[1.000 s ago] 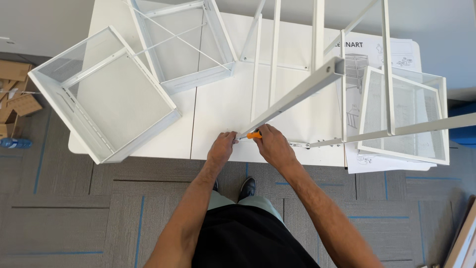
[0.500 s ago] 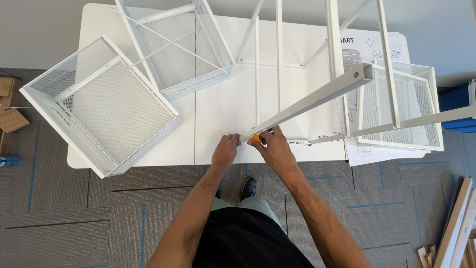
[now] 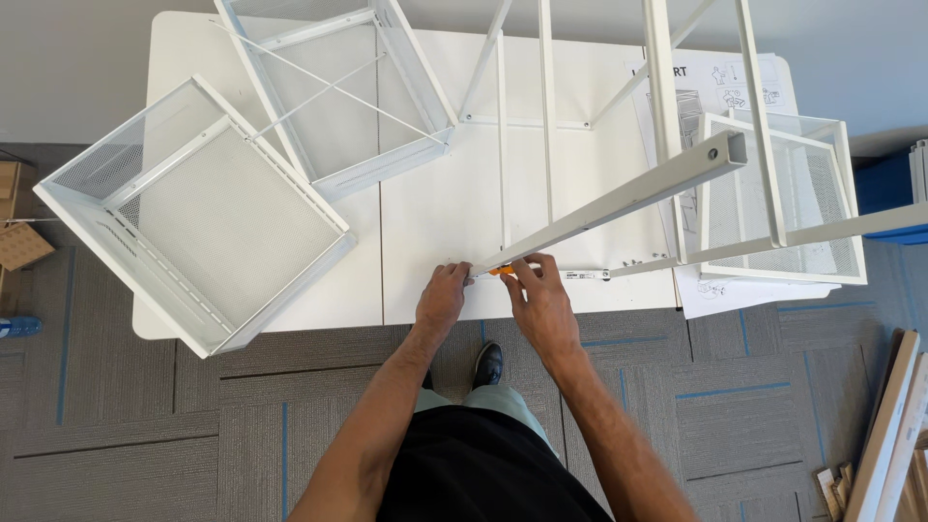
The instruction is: The person assembles a white metal shelving unit on a table using a screwdriver. They attach vertical poles to a base frame and secure mesh baskets to the sides, following an instruction sheet.
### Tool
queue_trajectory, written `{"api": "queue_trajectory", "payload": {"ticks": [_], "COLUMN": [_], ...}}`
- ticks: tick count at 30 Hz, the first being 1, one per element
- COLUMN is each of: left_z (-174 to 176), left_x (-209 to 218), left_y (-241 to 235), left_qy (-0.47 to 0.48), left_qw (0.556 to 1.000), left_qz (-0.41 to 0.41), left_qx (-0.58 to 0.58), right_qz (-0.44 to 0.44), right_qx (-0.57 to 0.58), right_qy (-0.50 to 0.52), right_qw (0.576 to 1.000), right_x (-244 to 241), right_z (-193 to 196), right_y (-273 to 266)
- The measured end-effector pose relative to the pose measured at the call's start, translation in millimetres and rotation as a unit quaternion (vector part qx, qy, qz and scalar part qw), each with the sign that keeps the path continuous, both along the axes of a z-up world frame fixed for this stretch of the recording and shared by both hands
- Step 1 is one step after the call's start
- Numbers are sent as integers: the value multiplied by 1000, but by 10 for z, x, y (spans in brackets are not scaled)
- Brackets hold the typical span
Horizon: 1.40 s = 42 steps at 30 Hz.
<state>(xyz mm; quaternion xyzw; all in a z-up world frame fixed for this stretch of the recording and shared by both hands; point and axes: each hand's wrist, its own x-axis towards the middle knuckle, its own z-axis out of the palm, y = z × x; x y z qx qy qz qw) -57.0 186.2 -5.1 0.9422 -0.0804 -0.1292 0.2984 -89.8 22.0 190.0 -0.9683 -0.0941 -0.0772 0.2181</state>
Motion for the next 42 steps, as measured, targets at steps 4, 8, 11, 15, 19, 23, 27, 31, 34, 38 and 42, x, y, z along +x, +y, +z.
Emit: {"api": "queue_trajectory", "payload": {"ticks": [4,8,11,15,19,23,27,31,34,38,42], "left_z": [59,80,58,2,7,45,18,-44,-25,-35,-22], "left_x": [6,-23,8,2,20,4,6,6,5,0,7], "left_y": [15,18,14,21,17,27,-3,-3,7,-12,-18], "left_qy": [2,4,-1,-8,-8,-16,-12,-17,-12,-15,-16], "left_qw": [1000,1000,1000,1000,1000,1000,1000,1000,1000,1000,1000], "left_qz": [-3,-6,0,0,4,4,6,7,5,9,9], "left_qx": [-6,-6,-8,-16,-24,-19,-16,-19,-17,-8,-3], "right_qz": [-7,-19,-40,-38,-21,0,46,35,15,-5,-10], "right_qx": [-7,0,73,160,168,164,139,111,133,162,153], "right_qy": [-41,-75,-36,36,-14,3,14,31,25,-1,40], "right_qw": [999,997,996,986,985,986,989,993,991,987,987], "right_x": [11,-6,33,82,148,180,183,172,131,69,85], "right_z": [-245,-413,-291,-401,-409,-302,63,-214,-244,-187,-68], "right_y": [-10,-46,-19,-38,-76,-103,-8,-86,-58,18,59]}}
